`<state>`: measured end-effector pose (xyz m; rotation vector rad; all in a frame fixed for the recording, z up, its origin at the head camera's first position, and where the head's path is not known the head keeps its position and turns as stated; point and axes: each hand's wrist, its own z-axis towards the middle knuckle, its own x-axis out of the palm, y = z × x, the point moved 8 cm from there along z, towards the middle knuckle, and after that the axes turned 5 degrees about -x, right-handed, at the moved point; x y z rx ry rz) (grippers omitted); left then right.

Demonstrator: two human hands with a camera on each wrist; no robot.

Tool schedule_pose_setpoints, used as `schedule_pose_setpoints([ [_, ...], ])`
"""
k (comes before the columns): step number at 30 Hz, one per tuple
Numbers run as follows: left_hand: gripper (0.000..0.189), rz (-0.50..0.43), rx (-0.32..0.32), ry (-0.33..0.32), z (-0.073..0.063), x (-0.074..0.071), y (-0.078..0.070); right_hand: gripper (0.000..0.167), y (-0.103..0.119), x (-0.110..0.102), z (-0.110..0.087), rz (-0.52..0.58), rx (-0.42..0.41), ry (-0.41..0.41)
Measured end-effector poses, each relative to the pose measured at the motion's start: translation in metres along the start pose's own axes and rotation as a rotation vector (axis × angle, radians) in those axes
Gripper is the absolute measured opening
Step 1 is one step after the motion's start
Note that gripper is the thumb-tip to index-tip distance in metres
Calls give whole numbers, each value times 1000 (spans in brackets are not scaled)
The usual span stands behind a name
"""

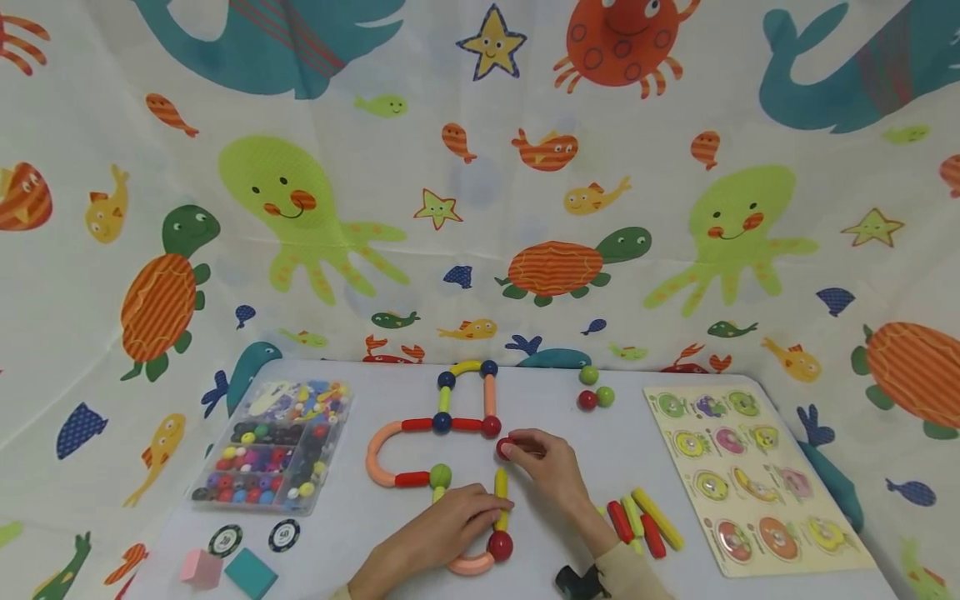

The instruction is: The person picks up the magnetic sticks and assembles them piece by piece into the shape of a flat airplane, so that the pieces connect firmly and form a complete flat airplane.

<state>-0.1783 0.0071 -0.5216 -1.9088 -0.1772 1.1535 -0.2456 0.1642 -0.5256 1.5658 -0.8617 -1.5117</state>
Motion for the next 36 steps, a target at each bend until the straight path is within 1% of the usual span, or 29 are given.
schedule_pose_setpoints([
  [7, 31, -2, 15, -8, -1, -3, -3, 32, -6, 6, -1, -21, 23, 18],
  [11, 31, -9, 10, -9, -2, -4, -4, 32, -6, 8, -2, -20, 22, 35],
  [15, 31, 3, 6, -7, -2, -5, -6, 32, -5, 9, -4, -18, 20, 37],
  [18, 31, -1, -4, -24, -5, -10, -5, 33, -4, 10, -5, -25, 17, 43],
  [21, 29, -13, -21, -89, -9, -22, -1, 33, -4, 12, -5, -44, 3, 56],
  [23, 27, -10, -26, -157, -12, -33, 3, 34, -3, 14, -6, -60, -10, 67],
  [27, 25, 37, -21, -299, -20, -59, 12, 35, -2, 16, -6, -77, -21, 82],
  [29, 24, 45, -25, -349, -24, -68, 17, 35, -2, 15, -7, -86, -10, 83],
  [32, 24, 49, -41, -401, -29, -78, 26, 34, -2, 7, -8, -95, 7, 57],
  [34, 24, 41, -51, -415, -31, -82, 30, 33, -1, -3, -10, -95, 12, 27],
  [36, 24, 38, -55, -414, -32, -83, 33, 33, 0, -18, -13, -102, 9, -10],
])
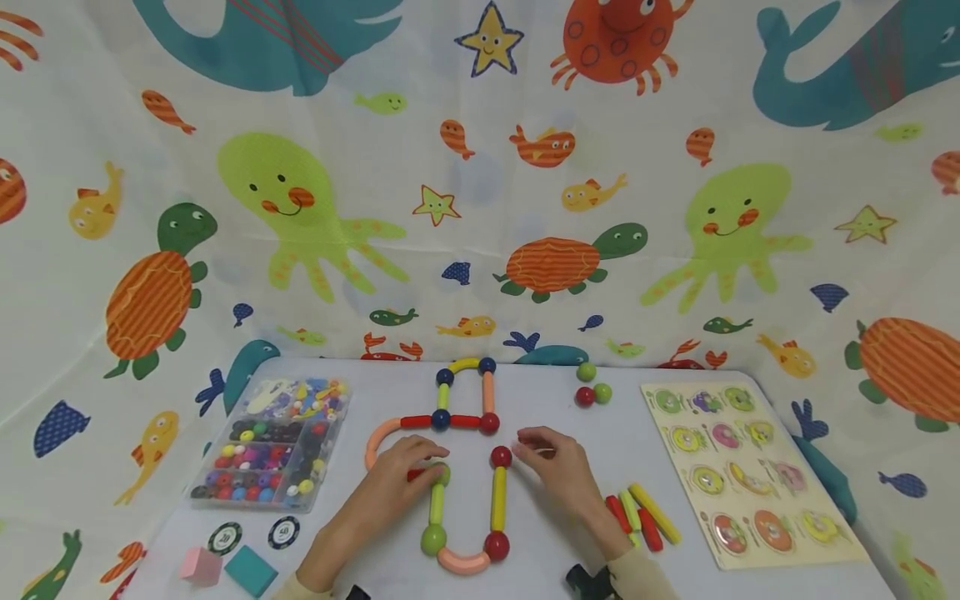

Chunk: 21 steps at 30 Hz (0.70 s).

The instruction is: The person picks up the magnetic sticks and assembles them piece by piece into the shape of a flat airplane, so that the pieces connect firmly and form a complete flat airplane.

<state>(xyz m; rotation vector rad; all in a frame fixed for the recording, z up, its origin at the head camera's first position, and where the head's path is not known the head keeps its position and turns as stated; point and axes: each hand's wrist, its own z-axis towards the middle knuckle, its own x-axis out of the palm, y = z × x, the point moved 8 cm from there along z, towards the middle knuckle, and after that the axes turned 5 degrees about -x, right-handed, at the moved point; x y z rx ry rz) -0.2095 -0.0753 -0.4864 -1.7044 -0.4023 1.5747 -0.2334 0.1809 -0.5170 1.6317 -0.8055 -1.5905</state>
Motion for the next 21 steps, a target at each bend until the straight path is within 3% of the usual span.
schedule_pose_setpoints([
  [6, 26, 4, -5, 14, 1, -5, 6, 39, -10, -58, -15, -70, -1, -108],
  [13, 25, -4, 14, 16, 4, -6, 6, 41, -40, -129, -46, -165, 33, -261],
  [17, 24, -13, 30, 13, 4, -5, 6, 43, -60, -151, -65, -204, 116, -279],
  [21, 25, -22, 25, 18, 3, -3, 7, 50, -78, -154, -83, -244, 229, -236],
])
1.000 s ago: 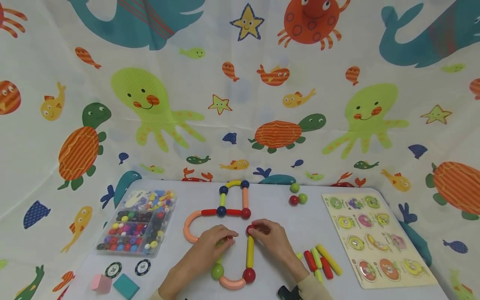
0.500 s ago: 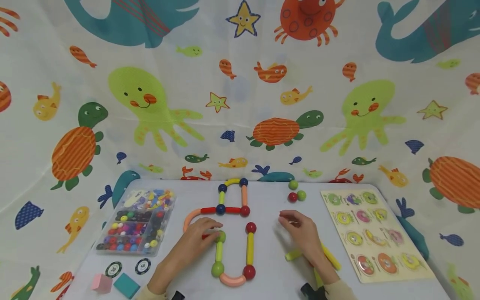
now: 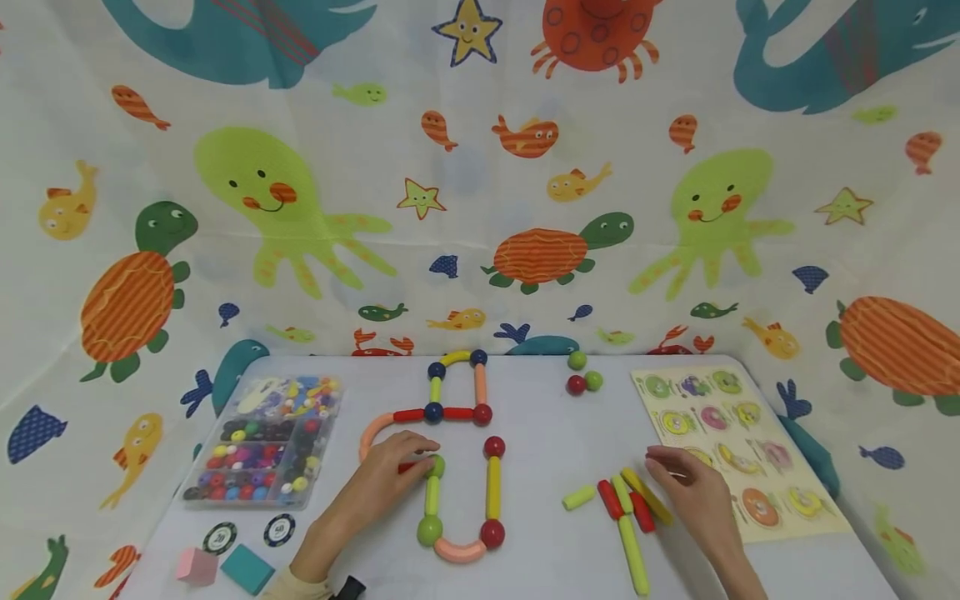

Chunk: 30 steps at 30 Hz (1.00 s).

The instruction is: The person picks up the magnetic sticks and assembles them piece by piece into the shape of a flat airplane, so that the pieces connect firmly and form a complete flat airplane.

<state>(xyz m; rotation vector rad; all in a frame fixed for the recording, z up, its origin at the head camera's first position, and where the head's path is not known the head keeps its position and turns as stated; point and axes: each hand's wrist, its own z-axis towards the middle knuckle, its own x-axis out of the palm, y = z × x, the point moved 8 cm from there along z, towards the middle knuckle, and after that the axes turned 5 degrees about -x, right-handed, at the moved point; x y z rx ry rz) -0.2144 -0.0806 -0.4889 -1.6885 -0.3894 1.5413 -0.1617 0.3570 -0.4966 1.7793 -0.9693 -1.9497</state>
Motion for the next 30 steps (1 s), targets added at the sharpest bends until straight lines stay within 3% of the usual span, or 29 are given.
schedule_pose_setpoints([
  [6, 25, 3, 9, -10, 0, -1, -2, 59, -17, 7, -21, 7, 112, 48],
  [12, 24, 17, 22, -15, 1, -2, -4, 57, -26, 14, -42, -5, 160, 17],
  [21, 24, 7, 25, 10, 1, 1, -3, 41, -18, 22, -55, -84, 68, -92],
  [30, 24, -11, 31, 25, 1, 3, -3, 42, -12, 23, -50, -157, -4, -55],
])
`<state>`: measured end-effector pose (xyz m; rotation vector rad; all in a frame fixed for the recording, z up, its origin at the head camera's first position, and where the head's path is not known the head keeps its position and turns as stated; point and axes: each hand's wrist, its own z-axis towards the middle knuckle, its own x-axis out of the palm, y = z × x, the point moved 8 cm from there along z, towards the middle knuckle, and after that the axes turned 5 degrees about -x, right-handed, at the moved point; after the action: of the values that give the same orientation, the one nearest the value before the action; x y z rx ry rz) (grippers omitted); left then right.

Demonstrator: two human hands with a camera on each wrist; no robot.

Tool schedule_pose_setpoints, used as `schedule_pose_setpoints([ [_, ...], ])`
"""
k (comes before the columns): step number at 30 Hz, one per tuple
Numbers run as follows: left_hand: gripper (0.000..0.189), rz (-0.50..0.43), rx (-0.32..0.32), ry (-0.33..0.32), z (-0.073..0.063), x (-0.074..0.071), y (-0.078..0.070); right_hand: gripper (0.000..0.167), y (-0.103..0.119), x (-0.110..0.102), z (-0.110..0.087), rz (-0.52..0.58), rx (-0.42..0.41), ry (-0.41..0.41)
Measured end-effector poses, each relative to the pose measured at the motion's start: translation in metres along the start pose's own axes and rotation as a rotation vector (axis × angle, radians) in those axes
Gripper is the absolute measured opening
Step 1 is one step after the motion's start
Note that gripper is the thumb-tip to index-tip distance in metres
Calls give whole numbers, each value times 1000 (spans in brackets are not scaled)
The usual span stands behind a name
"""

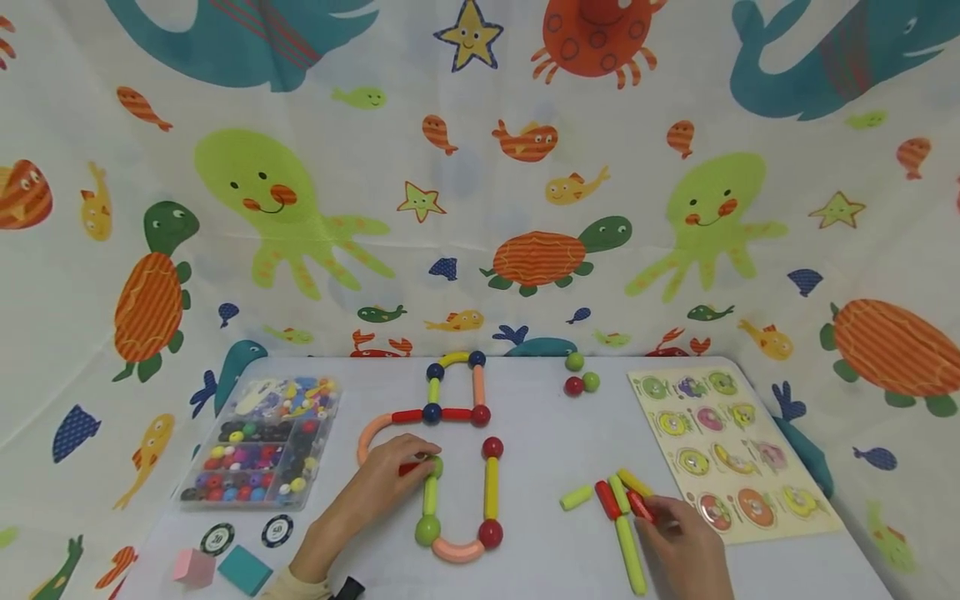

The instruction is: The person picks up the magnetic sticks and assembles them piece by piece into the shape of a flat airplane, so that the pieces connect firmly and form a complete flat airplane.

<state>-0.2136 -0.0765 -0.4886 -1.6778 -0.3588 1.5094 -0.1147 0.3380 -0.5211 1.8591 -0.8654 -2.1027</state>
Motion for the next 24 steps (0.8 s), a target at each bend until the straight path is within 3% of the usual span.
schedule_pose_setpoints([
  [8, 25, -8, -1, 11, 0, 1, 2, 39, 3, -1, 2, -29, -56, 4],
  [16, 24, -14, -3, 18, 0, 2, 4, 40, 2, -11, 5, -21, 18, -35],
  [24, 25, -8, -18, 25, 0, 2, 5, 38, 48, -27, 22, 71, -142, -58],
])
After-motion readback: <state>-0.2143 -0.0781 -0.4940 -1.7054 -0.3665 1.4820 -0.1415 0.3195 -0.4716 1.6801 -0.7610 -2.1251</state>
